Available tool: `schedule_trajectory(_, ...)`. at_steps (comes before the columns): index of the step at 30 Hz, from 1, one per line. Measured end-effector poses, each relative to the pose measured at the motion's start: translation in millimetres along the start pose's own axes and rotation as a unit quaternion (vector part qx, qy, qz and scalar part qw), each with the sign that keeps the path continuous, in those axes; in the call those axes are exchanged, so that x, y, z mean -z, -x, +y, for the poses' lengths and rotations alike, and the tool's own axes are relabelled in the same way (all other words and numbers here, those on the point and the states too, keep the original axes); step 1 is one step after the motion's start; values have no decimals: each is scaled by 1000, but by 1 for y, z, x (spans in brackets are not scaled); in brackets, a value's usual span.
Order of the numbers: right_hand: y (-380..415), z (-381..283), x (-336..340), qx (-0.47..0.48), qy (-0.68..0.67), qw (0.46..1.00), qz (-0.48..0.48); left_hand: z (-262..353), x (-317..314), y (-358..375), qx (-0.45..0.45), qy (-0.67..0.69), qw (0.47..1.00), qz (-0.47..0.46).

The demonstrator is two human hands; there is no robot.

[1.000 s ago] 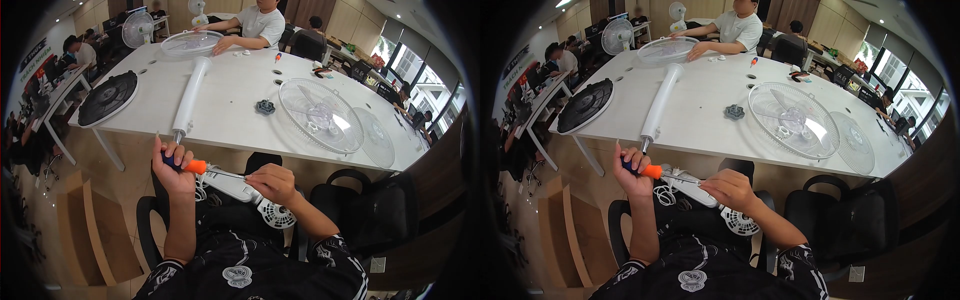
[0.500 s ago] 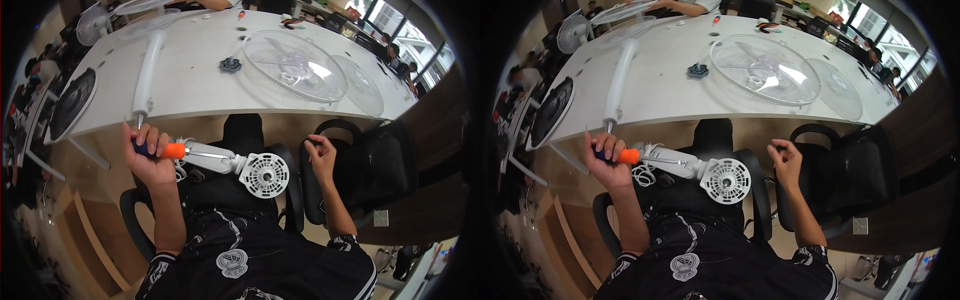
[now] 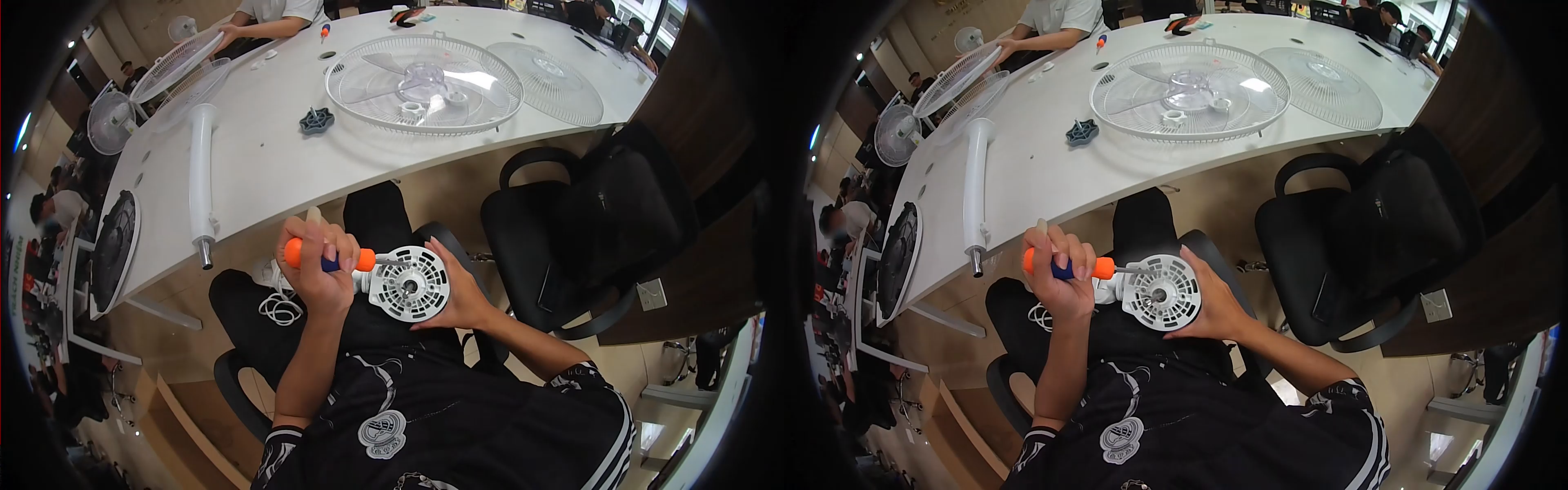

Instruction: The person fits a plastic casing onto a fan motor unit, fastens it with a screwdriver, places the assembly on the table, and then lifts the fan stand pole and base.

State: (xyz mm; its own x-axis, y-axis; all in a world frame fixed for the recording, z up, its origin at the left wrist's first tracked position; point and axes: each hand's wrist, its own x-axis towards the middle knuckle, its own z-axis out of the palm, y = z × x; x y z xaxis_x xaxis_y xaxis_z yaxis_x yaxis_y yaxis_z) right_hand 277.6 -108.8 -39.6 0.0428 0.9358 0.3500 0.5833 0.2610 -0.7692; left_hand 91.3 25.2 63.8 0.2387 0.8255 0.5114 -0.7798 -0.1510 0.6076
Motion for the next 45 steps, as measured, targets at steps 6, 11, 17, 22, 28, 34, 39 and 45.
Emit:
schedule_trajectory(6,0,3,-4,-16,-25,999,12,0,-6,2,-19,-30,998,-43)
schedule_trajectory(11,-1,6,-5,9,5,999,39,-4,-8,4,-18,-52,997,-46)
schedule_trajectory(17,0,9,-8,-1,-7,999,42,-3,-12,4,-15,-61,997,-33)
schedule_trajectory(22,1,8,-7,-24,-40,999,28,-7,-21,6,-3,-77,997,-30)
schedule_trajectory(28,0,10,-8,-5,-50,998,43,-10,-24,8,-1,-44,999,-31)
schedule_trajectory(34,-1,7,-7,-2,-39,998,51,-14,-39,10,-6,-104,993,-59)
schedule_trajectory(39,1,6,-6,-23,-57,997,41,-16,-44,10,-56,-221,961,-159)
schedule_trajectory(45,3,5,-4,-38,-36,998,34,-18,-54,9,37,-112,980,-159)
